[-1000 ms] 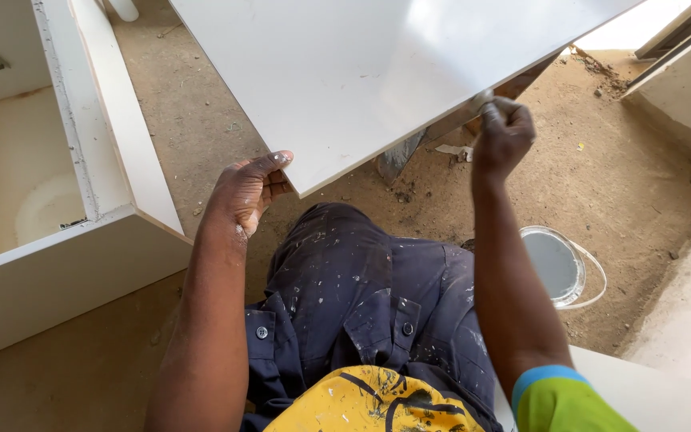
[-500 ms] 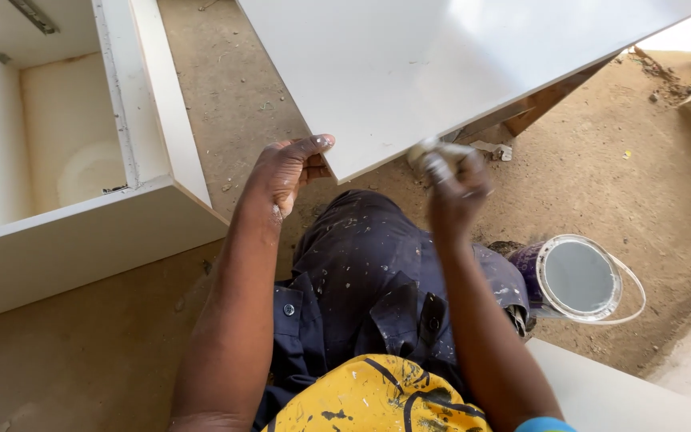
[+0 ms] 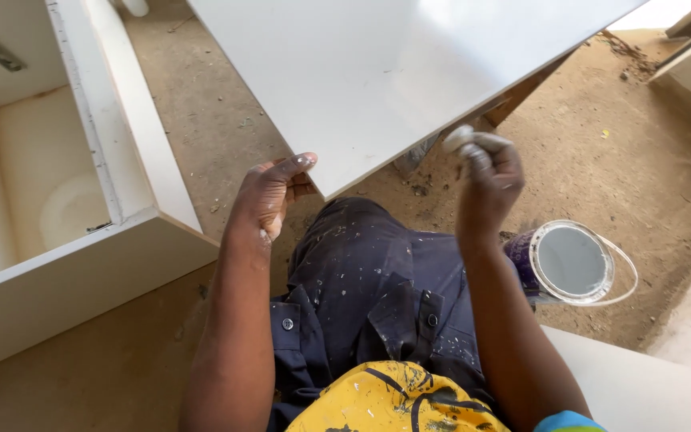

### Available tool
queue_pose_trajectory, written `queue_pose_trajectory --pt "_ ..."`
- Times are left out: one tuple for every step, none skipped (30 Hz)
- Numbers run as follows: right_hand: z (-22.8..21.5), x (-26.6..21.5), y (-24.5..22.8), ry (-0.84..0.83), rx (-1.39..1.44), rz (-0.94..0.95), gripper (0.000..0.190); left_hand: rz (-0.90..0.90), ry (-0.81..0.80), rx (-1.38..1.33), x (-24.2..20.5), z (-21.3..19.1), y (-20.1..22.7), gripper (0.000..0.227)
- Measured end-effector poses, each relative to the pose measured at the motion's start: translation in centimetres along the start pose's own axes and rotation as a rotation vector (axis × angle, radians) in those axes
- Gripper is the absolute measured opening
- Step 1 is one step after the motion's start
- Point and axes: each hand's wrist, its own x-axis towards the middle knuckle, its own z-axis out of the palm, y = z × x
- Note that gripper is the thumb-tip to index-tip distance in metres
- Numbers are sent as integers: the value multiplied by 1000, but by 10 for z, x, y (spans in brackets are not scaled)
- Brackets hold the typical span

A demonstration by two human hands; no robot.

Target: Applying white filler or putty to the edges and surfaces of furniture panels to smooth them out before finishing.

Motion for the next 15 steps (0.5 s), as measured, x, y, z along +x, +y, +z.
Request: queue_pose_trajectory --pt "-11 11 12 6 -6 -1 9 -4 -7 0 0 1 0 35" --pt "-22 22 24 23 90 165 13 -4 -5 -7 -1 2 1 36" --pt "-31 34 36 37 190 331 19 -2 1 -13 -1 1 2 38" --pt "-33 37 39 40 189 331 19 -3 -2 -12 -1 1 2 38" --pt "-35 41 42 -18 275 463 21 -3 4 -17 -1 1 2 38" --pt "-36 45 45 -77 361 595 23 -4 9 -23 -1 1 2 39" --pt "-32 41 47 -77 362 597 23 -5 11 -21 0 0 2 39" --pt "-27 37 49 -112 385 646 28 -3 -8 -14 1 -1 1 40" --pt "-22 33 51 -152 407 695 32 0 -23 -8 1 -3 0 41" --pt "-15 22 47 -156 408 698 32 0 -18 -9 1 -2 2 41" --pt "-7 11 43 -159 461 761 33 -7 -23 -6 0 -2 2 39" --pt "0 -1 39 -161 515 825 34 -15 -28 -2 -1 -2 3 37" --pt "12 -15 36 -172 516 833 34 -14 -15 -3 -2 -2 3 37" --pt "22 -29 32 -177 563 882 31 -11 -19 2 -2 -2 3 37" --pt "33 -44 27 -182 609 932 27 -9 -23 8 -3 -2 3 36"
